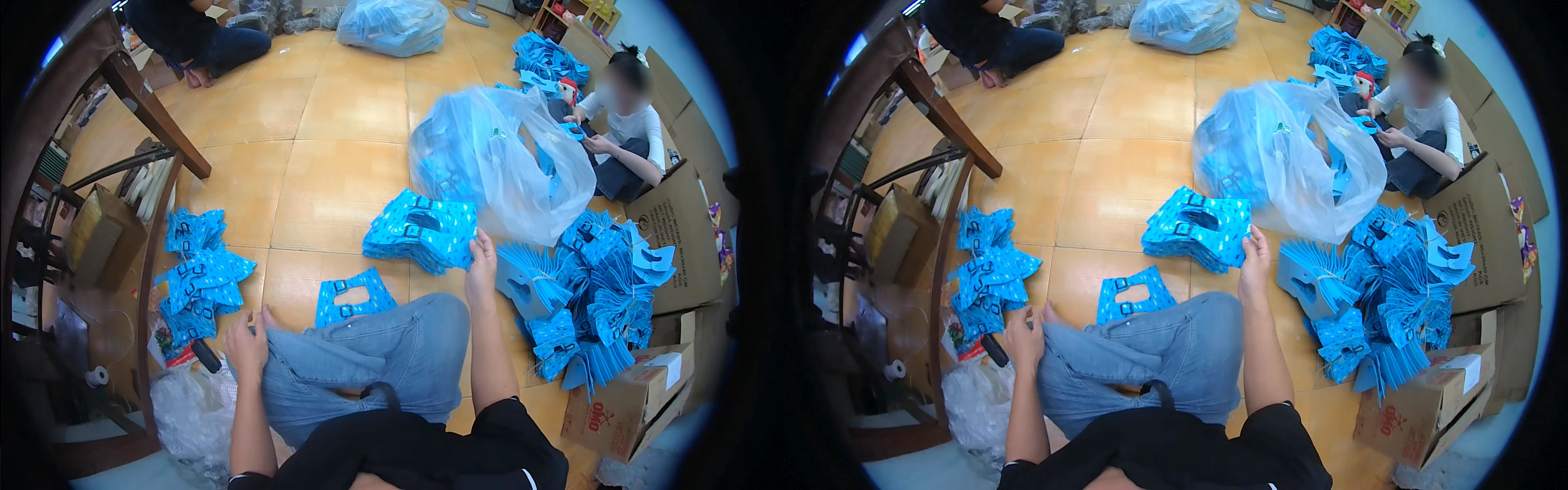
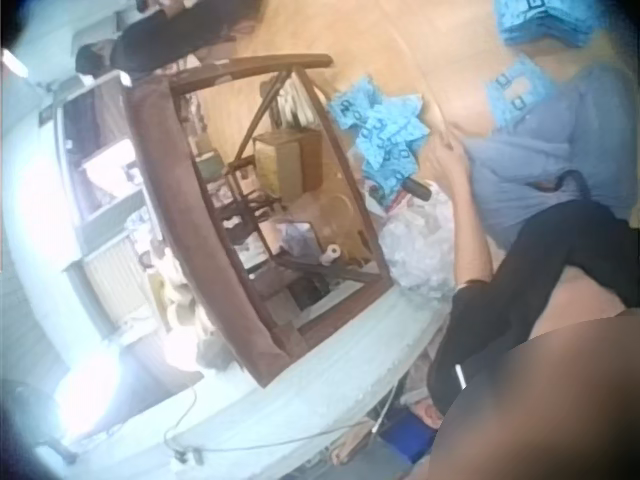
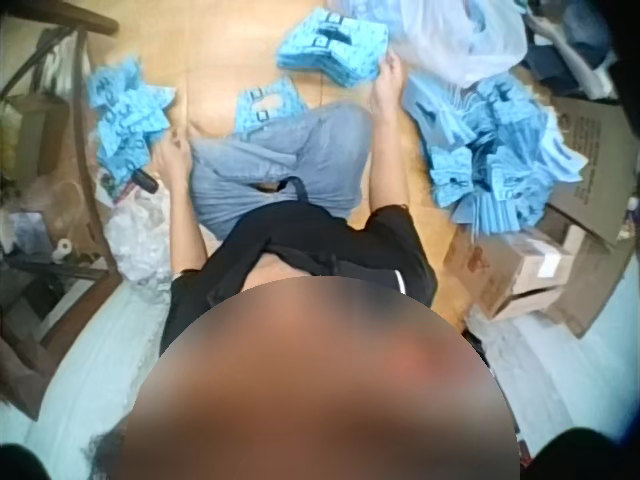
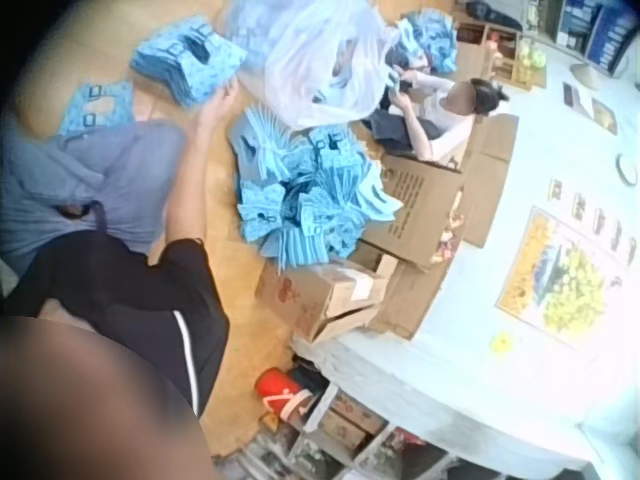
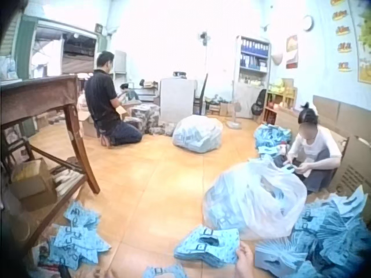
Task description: The person sits on the floor and repeatedly folds small blue patterned fabric pieces, stacking them into a pile. The person then gathers the stack and ties it with a white ribbon.
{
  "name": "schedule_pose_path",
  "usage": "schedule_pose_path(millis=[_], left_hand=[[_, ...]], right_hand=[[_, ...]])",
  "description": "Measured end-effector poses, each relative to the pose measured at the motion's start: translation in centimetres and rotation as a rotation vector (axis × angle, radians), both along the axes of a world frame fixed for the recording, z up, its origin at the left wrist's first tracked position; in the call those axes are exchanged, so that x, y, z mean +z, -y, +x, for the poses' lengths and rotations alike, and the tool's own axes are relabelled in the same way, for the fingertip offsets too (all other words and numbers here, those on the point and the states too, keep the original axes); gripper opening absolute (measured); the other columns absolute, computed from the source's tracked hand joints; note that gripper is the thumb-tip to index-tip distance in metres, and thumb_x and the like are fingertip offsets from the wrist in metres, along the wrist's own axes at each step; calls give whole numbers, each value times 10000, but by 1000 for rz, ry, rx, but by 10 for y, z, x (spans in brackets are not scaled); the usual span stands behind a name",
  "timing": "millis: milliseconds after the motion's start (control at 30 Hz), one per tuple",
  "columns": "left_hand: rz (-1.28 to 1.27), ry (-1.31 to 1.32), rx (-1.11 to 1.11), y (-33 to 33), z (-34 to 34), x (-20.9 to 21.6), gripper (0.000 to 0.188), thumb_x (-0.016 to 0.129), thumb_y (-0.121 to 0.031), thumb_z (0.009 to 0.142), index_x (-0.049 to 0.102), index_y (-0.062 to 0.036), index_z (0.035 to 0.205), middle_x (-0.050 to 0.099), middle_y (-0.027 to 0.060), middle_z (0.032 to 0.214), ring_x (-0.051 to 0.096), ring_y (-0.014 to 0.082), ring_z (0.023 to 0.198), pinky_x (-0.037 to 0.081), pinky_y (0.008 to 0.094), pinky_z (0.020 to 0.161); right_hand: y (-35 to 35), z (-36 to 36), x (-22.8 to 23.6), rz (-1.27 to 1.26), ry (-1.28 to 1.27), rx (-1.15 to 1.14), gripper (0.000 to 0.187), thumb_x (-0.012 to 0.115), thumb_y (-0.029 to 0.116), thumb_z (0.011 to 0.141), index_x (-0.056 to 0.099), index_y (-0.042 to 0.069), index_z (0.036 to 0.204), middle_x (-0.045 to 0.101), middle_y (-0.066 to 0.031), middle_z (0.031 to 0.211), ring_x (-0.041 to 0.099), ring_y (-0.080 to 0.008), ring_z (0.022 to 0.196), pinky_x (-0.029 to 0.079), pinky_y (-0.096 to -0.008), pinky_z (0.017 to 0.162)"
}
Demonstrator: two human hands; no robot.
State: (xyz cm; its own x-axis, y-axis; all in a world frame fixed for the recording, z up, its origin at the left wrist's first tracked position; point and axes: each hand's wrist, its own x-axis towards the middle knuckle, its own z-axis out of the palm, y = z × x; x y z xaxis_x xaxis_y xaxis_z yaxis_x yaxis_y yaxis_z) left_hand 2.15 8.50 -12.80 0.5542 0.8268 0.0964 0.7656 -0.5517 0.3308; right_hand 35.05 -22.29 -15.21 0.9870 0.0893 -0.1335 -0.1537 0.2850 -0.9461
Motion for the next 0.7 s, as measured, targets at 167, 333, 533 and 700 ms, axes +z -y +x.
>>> schedule_pose_path(millis=[167,333,533,700], left_hand=[[-3,-33,5,0,3,6,349,569,-355,904,694,-61,1044,696,144,1014,629,343,948,458,441,853],[3,-53,7,0,5,4,351,563,-362,905,698,-63,1030,699,147,996,634,343,945,461,444,842],[15,-6,12,-3,3,0,322,566,-346,899,702,-79,1017,706,122,980,644,325,926,461,431,828],[19,63,6,0,2,2,277,567,-331,907,708,-102,971,708,83,912,650,299,871,461,418,775]], right_hand=[[-8,31,-37,-417,50,-41,365,509,131,962,520,3,1303,632,-103,1102,615,-188,986,484,-323,882],[-20,7,-33,-1100,618,-235,371,557,190,936,565,16,1264,623,-173,1104,600,-326,1018,463,-392,907],[-82,-71,-36,-887,464,546,427,597,248,912,551,29,1276,580,-198,1207,549,-353,1148,449,-437,947],[-130,-93,-86,-1431,291,677,476,627,288,884,548,20,1270,572,-208,1245,571,-356,1141,469,-457,934]])
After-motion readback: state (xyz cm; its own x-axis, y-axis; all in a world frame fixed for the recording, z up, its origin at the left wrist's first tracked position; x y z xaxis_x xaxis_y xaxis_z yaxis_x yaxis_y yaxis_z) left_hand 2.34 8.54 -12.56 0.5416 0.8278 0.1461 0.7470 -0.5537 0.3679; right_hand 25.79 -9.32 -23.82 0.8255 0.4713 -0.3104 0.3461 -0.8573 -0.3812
